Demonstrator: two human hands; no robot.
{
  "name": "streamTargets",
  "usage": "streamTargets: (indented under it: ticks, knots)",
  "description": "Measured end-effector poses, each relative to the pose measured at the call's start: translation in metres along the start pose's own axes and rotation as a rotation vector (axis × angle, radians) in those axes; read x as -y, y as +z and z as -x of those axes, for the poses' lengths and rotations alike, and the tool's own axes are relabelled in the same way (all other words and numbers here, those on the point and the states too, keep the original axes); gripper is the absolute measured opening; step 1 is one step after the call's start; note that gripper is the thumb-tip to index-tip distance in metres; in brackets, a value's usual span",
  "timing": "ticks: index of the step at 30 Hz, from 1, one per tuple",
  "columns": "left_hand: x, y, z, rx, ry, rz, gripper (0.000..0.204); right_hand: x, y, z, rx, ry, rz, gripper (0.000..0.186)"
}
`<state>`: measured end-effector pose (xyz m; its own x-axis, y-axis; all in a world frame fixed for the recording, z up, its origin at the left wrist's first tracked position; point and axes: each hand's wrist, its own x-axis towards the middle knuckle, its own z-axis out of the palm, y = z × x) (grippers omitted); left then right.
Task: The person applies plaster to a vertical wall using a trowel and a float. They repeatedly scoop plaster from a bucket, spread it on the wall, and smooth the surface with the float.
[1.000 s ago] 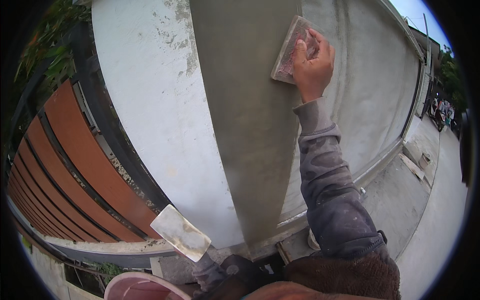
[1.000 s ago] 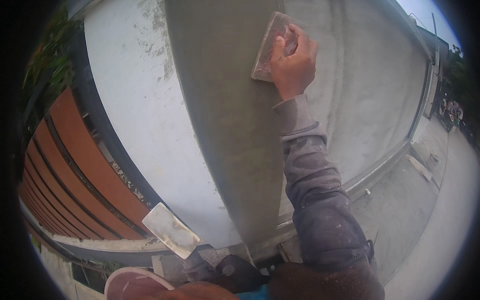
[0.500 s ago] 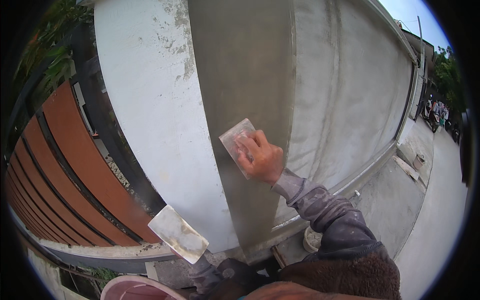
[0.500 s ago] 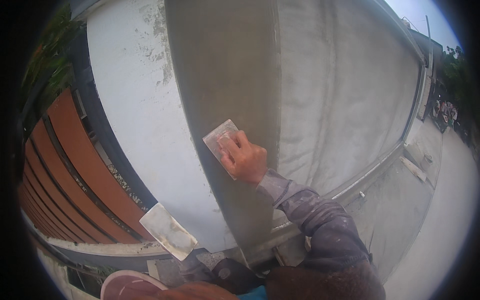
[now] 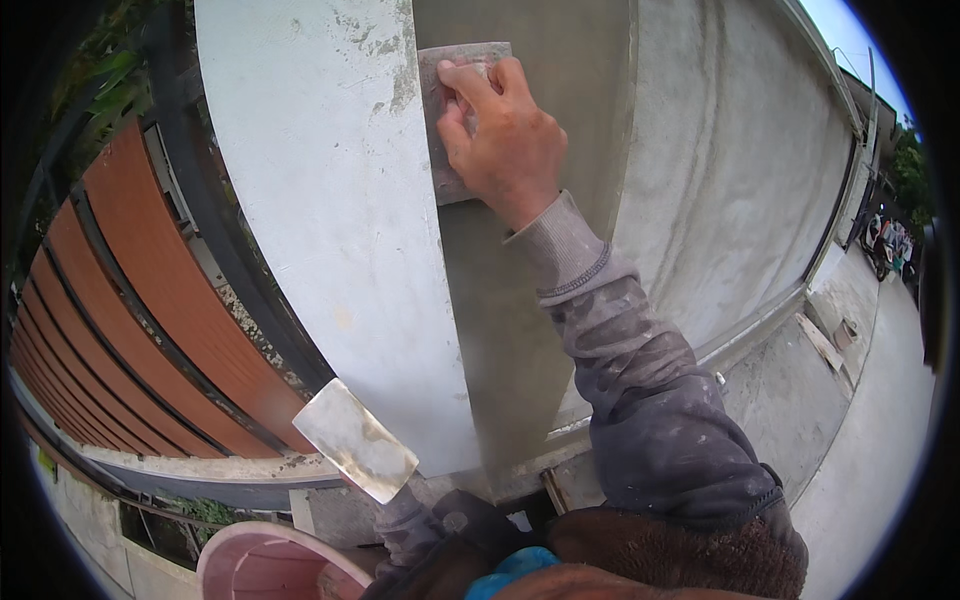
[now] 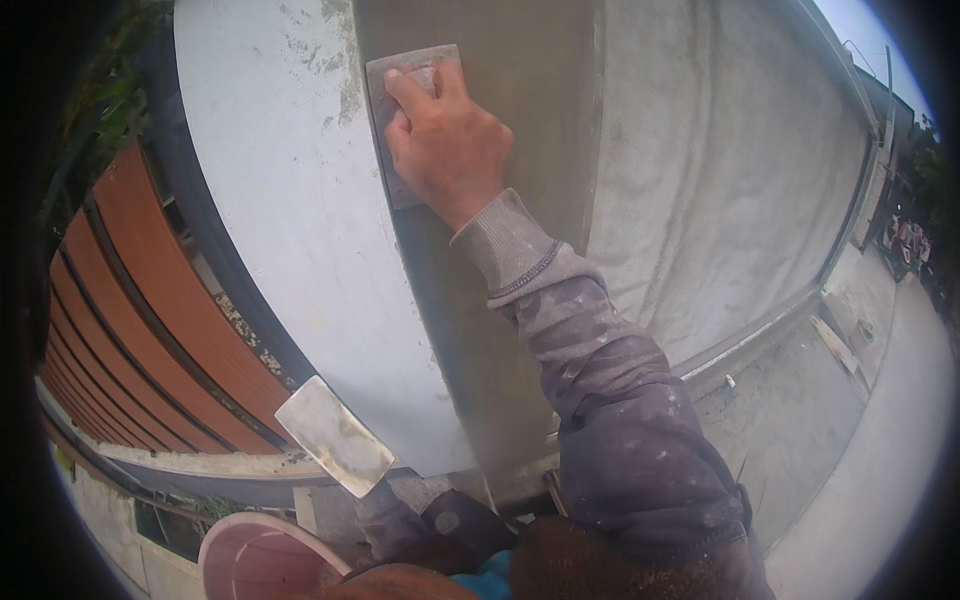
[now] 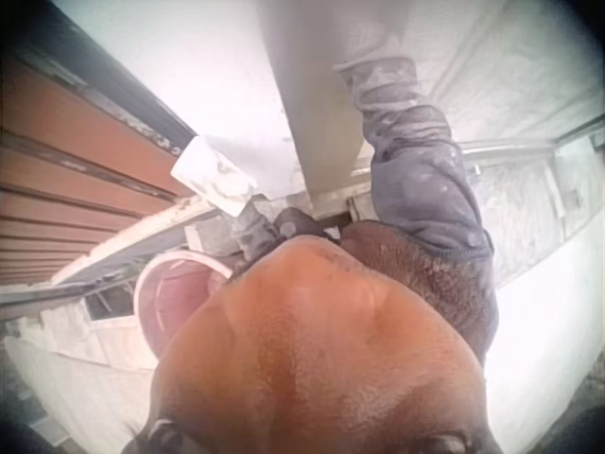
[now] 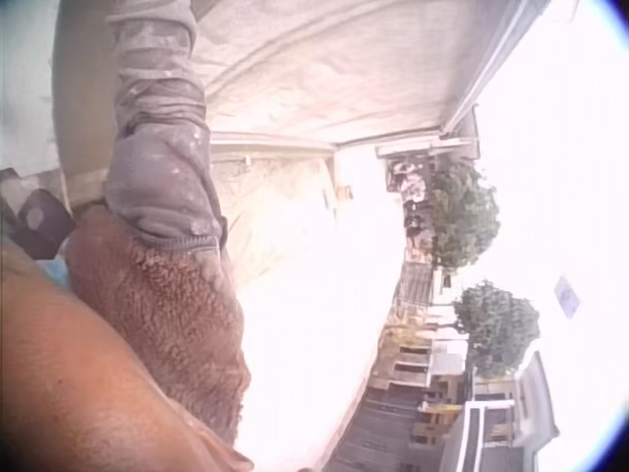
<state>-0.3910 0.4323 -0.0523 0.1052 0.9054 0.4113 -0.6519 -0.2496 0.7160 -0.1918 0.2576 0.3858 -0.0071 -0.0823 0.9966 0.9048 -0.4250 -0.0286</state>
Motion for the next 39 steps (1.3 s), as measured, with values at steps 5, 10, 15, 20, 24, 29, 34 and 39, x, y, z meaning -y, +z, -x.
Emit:
streamTargets:
  ticks: [5,10,15,20,24,29,34,39]
  knots:
    - [0.0,0.027,0.004,0.012,0.058,-0.132,0.072,-0.023,-0.023,0.147,0.09,0.02,-0.117,0.039]
    - [0.024,-0.007,0.011,0.061,0.125,-0.439,0.075,-0.014,-0.014,-0.009,-0.13,0.093,-0.106,0.036]
    - [0.029,-0.05,0.004,0.11,0.2,-0.616,0.079,-0.01,0.013,0.065,-0.049,0.146,-0.113,0.036]
    - [0.047,-0.076,0.013,0.18,0.258,-0.821,0.083,-0.023,-0.015,0.351,0.401,0.165,0.054,0.036]
    - [0.03,-0.054,0.013,0.196,0.121,-0.618,0.082,-0.014,-0.034,0.358,0.289,0.265,-0.071,0.035]
    - [0.026,-0.056,0.035,0.077,-0.296,0.259,0.087,0.009,0.021,0.139,-0.06,0.163,-0.143,0.027]
    - [0.019,-0.043,0.108,0.419,-0.36,0.667,0.064,0.01,0.035,0.281,0.073,0.148,-0.145,0.02]
    - [0.095,-0.159,0.171,0.178,-0.914,1.032,0.067,-0.021,-0.042,0.549,0.701,0.32,0.06,0.032]
